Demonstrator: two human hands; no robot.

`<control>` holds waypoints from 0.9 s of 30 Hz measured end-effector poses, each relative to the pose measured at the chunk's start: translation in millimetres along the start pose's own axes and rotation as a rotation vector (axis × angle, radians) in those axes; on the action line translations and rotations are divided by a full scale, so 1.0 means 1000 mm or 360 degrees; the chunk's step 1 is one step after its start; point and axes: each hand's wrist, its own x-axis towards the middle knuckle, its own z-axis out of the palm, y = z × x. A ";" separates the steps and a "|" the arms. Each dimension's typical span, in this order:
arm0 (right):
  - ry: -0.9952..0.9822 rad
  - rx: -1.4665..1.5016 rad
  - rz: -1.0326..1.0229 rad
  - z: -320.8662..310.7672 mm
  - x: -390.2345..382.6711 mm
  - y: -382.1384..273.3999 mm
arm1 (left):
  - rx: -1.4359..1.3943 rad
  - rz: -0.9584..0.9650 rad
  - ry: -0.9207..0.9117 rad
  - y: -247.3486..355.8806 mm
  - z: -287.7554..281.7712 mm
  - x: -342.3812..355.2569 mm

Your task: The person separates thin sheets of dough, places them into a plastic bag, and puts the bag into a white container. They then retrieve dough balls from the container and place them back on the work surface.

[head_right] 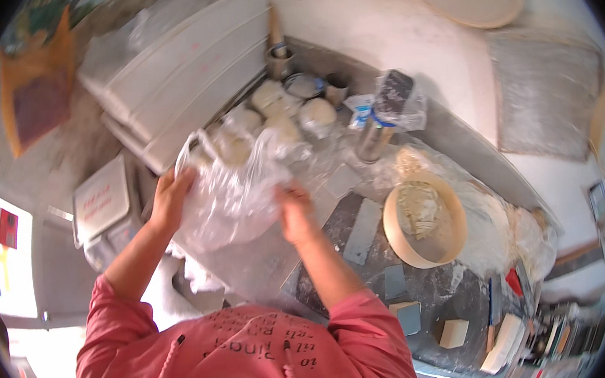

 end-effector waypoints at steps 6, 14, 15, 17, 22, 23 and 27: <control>-0.0203 -0.0680 -0.0568 0.025 -0.031 -0.071 | 0.0069 0.0538 0.0308 -0.008 0.011 -0.013; -0.0212 -0.0943 -0.0536 0.004 -0.031 -0.081 | 0.0050 0.0224 0.0284 0.007 0.015 -0.043; -0.0169 -0.0911 -0.0547 -0.006 -0.031 -0.081 | -0.0210 0.0196 0.0326 0.007 0.013 -0.045; -0.0028 -0.1227 -0.0647 -0.021 -0.038 -0.083 | -0.0122 0.0274 0.0379 0.010 0.016 -0.053; -0.0421 -0.1619 -0.1456 0.043 -0.086 -0.088 | 0.0739 0.1088 0.0192 -0.004 0.056 -0.082; -0.0656 -0.1593 -0.1396 0.055 -0.091 -0.082 | 0.0705 0.1074 0.0023 -0.006 0.068 -0.088; -0.0836 -0.1672 -0.0183 0.056 -0.074 -0.026 | 0.0454 0.1114 -0.0354 0.005 0.098 -0.112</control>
